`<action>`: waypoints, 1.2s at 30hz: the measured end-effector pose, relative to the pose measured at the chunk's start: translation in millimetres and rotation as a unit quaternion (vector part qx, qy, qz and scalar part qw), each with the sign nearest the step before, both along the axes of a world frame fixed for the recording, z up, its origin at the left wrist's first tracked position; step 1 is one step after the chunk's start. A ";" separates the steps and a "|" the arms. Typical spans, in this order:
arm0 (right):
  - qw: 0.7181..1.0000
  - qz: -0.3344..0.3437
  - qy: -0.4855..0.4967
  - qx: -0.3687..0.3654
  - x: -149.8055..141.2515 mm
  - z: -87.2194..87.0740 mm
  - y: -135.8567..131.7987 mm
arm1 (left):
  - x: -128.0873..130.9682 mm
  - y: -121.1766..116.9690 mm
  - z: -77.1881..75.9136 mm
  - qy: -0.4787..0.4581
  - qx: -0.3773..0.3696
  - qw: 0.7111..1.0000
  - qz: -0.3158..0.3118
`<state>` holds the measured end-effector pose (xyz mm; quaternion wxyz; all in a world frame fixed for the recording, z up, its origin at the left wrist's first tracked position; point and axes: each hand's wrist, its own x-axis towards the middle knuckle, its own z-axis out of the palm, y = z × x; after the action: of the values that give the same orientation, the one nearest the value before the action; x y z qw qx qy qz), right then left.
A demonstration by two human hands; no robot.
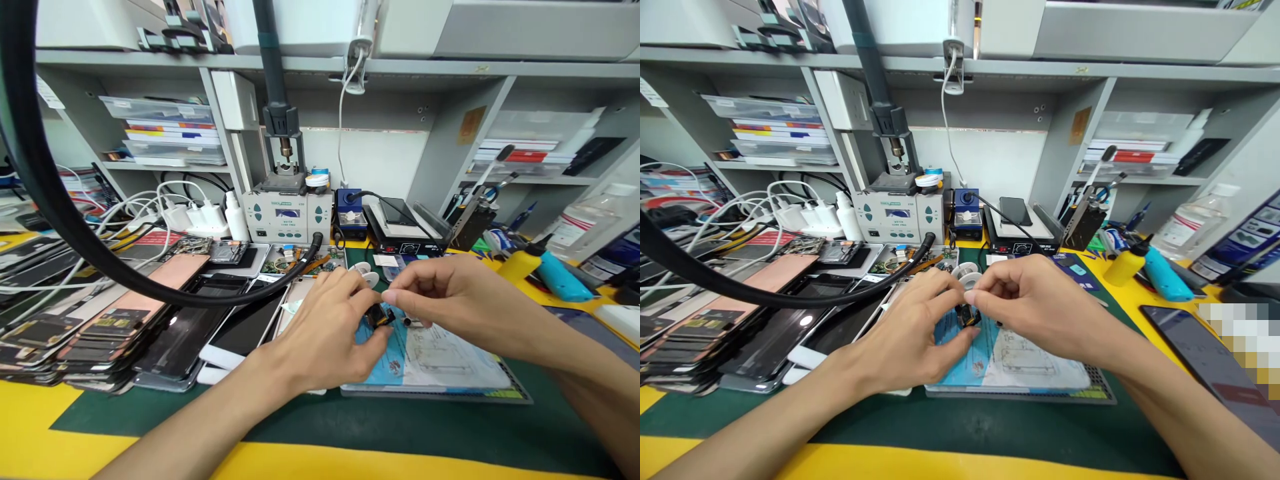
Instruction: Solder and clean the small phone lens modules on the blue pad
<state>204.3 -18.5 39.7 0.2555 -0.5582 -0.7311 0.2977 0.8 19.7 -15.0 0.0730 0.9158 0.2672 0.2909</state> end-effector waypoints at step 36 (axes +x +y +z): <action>0.990 0.012 0.138 0.014 -0.3 0.7 4.3 | 14.6 0.2 9.1 -0.258 -0.273 0.927 -0.009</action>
<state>204.0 -14.2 40.4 0.3581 -0.4994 -0.6996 0.3646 15.4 19.9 -5.9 0.3892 0.7559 0.3003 0.4324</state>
